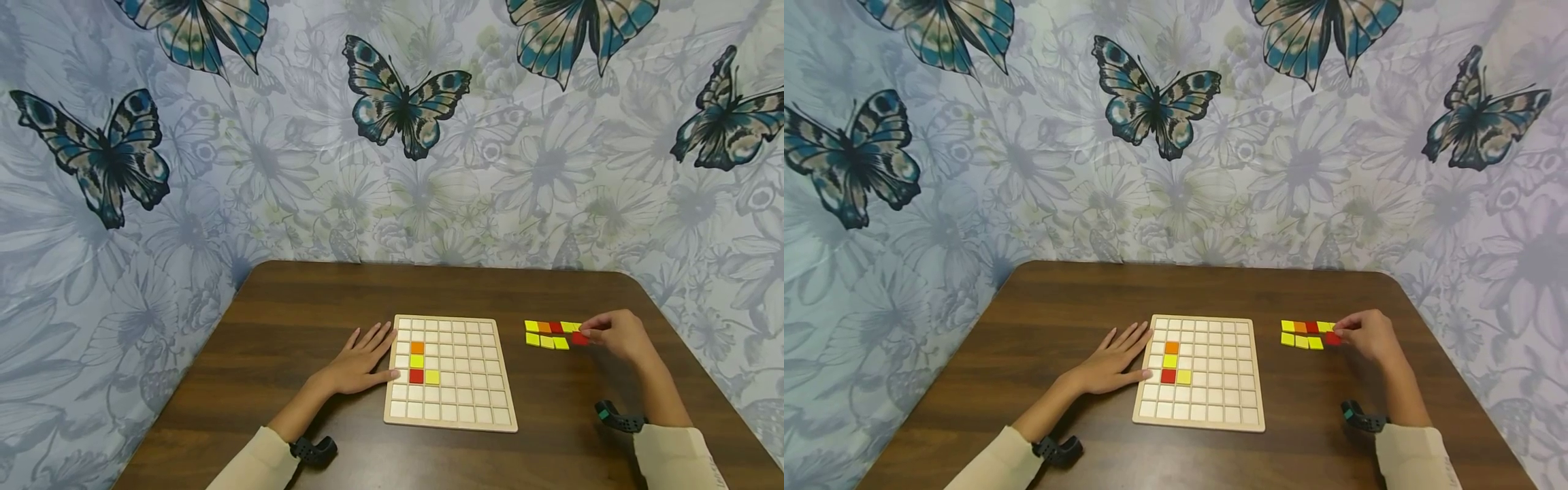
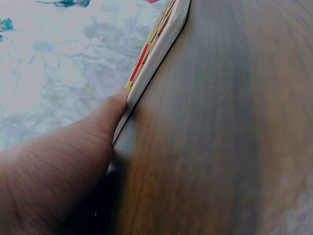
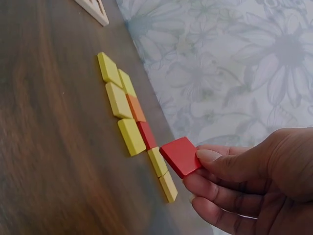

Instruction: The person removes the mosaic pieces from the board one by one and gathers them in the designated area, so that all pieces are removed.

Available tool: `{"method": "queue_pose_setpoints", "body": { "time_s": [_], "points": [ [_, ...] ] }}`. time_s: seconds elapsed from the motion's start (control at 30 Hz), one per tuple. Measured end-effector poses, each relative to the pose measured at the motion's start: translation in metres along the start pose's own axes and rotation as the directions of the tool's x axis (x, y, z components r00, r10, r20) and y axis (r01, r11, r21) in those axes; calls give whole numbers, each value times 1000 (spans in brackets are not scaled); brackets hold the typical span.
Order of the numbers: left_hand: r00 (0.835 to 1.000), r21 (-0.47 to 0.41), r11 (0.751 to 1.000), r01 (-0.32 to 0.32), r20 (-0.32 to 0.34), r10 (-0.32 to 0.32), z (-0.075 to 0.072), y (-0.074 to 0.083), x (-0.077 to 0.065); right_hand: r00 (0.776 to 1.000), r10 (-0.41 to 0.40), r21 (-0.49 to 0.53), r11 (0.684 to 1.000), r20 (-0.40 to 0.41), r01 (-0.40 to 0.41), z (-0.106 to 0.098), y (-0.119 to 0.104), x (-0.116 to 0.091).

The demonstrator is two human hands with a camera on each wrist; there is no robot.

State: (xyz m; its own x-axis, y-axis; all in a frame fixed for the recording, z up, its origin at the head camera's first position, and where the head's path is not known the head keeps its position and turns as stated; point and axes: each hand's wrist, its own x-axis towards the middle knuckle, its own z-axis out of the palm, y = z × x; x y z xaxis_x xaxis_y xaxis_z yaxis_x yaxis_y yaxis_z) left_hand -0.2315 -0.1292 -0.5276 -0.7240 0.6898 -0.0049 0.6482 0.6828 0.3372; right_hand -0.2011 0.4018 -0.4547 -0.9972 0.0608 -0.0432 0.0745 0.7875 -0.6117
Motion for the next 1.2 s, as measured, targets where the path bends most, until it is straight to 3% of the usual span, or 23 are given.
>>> {"method": "queue_pose_setpoints", "body": {
  "time_s": [0.57,1.2],
  "points": [
    [1000,-7,1000,11,12,-11,0,0,0,999,21,-65,998,34,-19,5,13,8],
    [1000,-8,1000,7,9,-7,0,2,0,1000,7,-58,998,19,-5,14,16,7]
  ]
}}
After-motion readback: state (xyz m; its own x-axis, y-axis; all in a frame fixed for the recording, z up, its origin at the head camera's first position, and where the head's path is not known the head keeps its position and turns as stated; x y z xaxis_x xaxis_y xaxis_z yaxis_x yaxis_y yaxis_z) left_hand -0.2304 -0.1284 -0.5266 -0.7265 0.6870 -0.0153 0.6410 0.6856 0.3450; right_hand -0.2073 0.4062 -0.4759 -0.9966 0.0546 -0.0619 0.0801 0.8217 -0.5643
